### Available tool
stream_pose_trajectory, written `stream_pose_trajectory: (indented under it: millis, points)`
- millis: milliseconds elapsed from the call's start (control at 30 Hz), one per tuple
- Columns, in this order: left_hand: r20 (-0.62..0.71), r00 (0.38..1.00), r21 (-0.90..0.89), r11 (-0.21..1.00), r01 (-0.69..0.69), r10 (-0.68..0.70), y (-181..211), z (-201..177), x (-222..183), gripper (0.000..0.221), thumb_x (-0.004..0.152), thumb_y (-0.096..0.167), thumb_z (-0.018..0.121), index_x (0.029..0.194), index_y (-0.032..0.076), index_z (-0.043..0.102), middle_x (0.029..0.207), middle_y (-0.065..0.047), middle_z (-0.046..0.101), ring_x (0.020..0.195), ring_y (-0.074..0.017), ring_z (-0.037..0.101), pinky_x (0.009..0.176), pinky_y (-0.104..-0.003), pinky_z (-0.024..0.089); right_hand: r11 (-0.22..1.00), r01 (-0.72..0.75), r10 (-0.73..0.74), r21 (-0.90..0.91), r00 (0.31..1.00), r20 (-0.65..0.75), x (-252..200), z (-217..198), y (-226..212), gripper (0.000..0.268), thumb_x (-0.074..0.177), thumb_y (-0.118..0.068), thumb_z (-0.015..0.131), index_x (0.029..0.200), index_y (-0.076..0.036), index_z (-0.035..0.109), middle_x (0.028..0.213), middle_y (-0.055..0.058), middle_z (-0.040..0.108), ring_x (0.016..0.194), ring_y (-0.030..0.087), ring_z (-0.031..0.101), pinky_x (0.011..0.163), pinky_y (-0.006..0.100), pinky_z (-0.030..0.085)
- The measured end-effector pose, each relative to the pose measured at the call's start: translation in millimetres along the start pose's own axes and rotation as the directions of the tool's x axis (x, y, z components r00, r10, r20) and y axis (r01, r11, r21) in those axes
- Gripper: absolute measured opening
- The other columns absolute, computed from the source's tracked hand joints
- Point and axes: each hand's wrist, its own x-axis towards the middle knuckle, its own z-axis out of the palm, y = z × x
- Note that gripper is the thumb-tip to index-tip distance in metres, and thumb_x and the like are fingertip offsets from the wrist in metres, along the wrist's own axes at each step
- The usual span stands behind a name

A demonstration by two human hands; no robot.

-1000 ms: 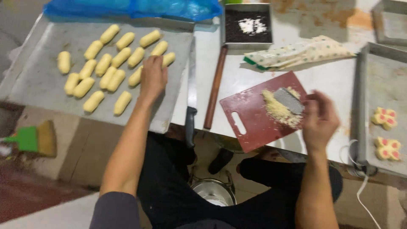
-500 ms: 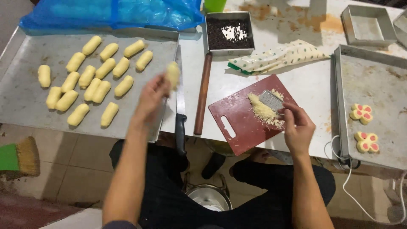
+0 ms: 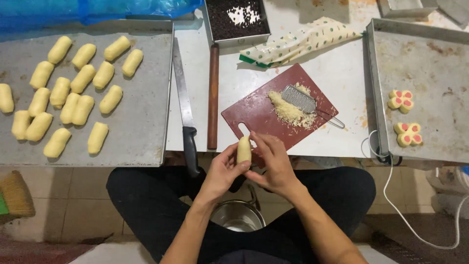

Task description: Shaping dough into flower-like cookie patterns and arranging them on a baking tray

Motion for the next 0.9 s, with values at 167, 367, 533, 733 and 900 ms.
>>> stream_pose_trajectory:
  millis: [167, 367, 533, 733, 900]
  points:
    - [0.011, 0.999, 0.099, 0.994, -0.054, 0.053, 14, -1, -1, 0.045, 0.088, 0.013, 0.065, 0.13, 0.003, 0.056, 0.111, -0.011, 0.066, 0.095, -0.0128, 0.062, 0.084, -0.031, 0.054, 1.0, -0.004, 0.004, 0.003, 0.99, -0.138, -5, 2, 3, 0.072, 0.074, -0.033, 0.079, 0.132, 0.001, 0.052, 0.119, 0.014, 0.058, 0.11, 0.032, 0.057, 0.101, 0.048, 0.042]
    - [-0.033, 0.989, 0.174, 0.975, -0.139, 0.146, 18, 2, -5, 0.053, 0.081, 0.017, 0.073, 0.128, 0.001, 0.055, 0.098, -0.013, 0.067, 0.089, -0.0164, 0.062, 0.08, -0.034, 0.053, 0.997, 0.077, -0.08, -0.021, 0.959, -0.272, 0, 4, -5, 0.07, 0.078, -0.035, 0.076, 0.13, 0.003, 0.05, 0.121, 0.016, 0.06, 0.106, 0.034, 0.059, 0.095, 0.05, 0.047]
    - [0.014, 0.967, 0.373, 0.895, -0.243, 0.256, 36, 4, -15, 0.064, 0.079, 0.013, 0.074, 0.136, 0.001, 0.048, 0.099, -0.018, 0.064, 0.091, -0.0234, 0.061, 0.082, -0.041, 0.05, 0.992, 0.119, -0.104, 0.046, 0.963, -0.25, 4, 2, -6, 0.087, 0.075, -0.028, 0.08, 0.139, 0.007, 0.033, 0.132, 0.024, 0.048, 0.117, 0.041, 0.052, 0.093, 0.052, 0.048]
    - [0.02, 0.952, 0.474, 0.836, -0.277, 0.305, 34, 10, -20, 0.046, 0.076, 0.014, 0.077, 0.119, 0.004, 0.063, 0.109, -0.014, 0.062, 0.088, -0.026, 0.063, 0.075, -0.037, 0.05, 0.986, 0.145, -0.12, 0.08, 0.959, -0.255, -3, 2, -8, 0.085, 0.063, -0.012, 0.083, 0.133, 0.011, 0.04, 0.115, 0.021, 0.062, 0.103, 0.04, 0.061, 0.086, 0.051, 0.052]
    - [-0.03, 0.98, 0.334, 0.926, -0.176, 0.197, 36, 10, -20, 0.059, 0.079, 0.019, 0.074, 0.132, 0.002, 0.053, 0.108, -0.019, 0.066, 0.094, -0.0237, 0.059, 0.078, -0.035, 0.046, 0.981, 0.158, -0.116, 0.114, 0.944, -0.307, 0, 5, -14, 0.079, 0.069, -0.011, 0.083, 0.132, 0.01, 0.041, 0.116, 0.022, 0.064, 0.099, 0.04, 0.065, 0.078, 0.049, 0.056]
